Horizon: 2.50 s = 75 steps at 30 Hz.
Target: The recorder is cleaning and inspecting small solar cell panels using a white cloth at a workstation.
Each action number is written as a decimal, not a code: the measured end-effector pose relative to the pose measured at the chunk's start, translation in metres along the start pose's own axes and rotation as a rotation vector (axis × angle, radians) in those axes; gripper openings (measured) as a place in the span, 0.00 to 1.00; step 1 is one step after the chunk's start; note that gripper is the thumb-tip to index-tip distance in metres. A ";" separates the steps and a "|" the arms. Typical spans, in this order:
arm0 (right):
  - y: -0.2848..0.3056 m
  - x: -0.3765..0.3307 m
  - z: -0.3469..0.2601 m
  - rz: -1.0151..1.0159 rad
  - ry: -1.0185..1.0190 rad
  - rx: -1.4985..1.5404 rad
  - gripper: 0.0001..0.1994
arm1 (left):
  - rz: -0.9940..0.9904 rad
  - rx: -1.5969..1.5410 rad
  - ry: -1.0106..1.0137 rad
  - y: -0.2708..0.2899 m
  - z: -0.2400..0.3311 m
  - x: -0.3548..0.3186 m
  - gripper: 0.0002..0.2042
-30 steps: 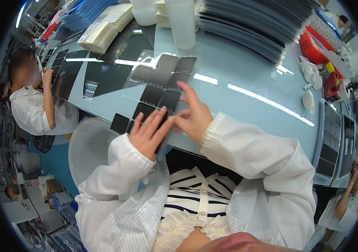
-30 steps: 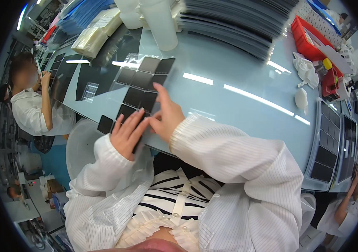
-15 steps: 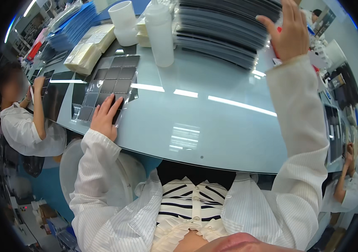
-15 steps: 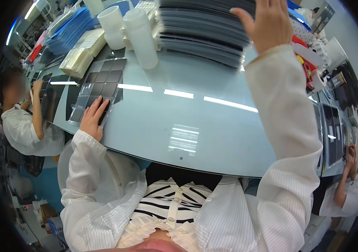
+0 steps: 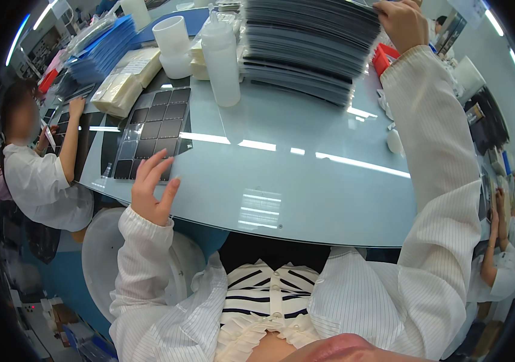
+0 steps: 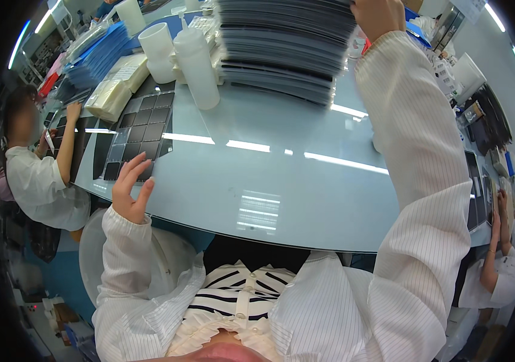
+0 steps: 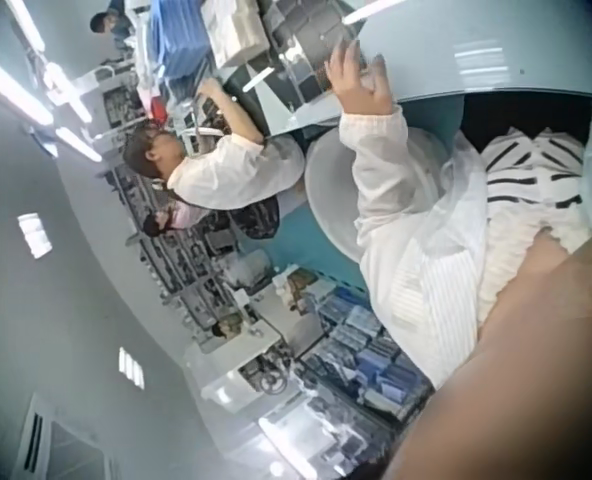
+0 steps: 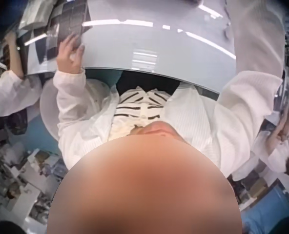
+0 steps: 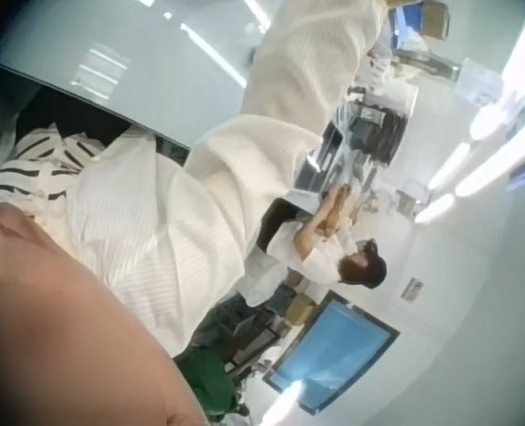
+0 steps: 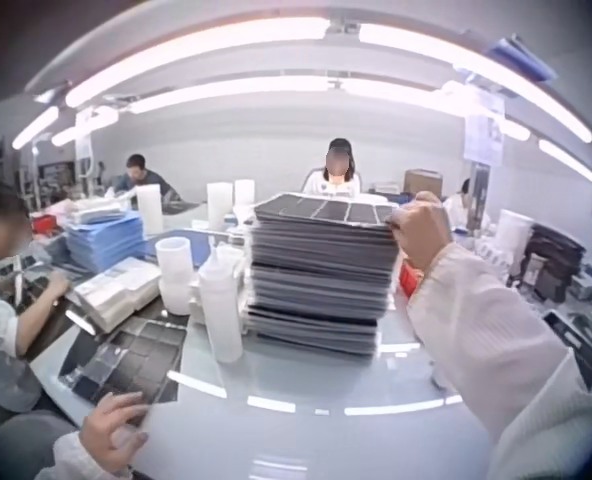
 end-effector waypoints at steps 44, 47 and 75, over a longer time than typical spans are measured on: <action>0.142 -0.231 -0.160 -0.533 -1.593 1.689 0.22 | -0.791 -1.477 0.469 -0.081 0.091 -0.018 0.20; 0.140 -0.238 -0.159 -0.390 -1.722 1.702 0.14 | -0.752 -1.344 0.321 -0.083 0.100 -0.005 0.17; 0.183 -0.233 -0.126 -0.238 -1.468 1.225 0.15 | -0.404 -0.877 0.107 -0.051 0.109 0.002 0.03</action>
Point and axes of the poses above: each hand's wrist, its own x-axis towards the middle knuckle, its own y-axis out of the back of the hand, z = x × y, the point moved 3 cm from there along x, towards the middle knuckle, and after that the axes turned 10 degrees about z, right-handed, at the moved point
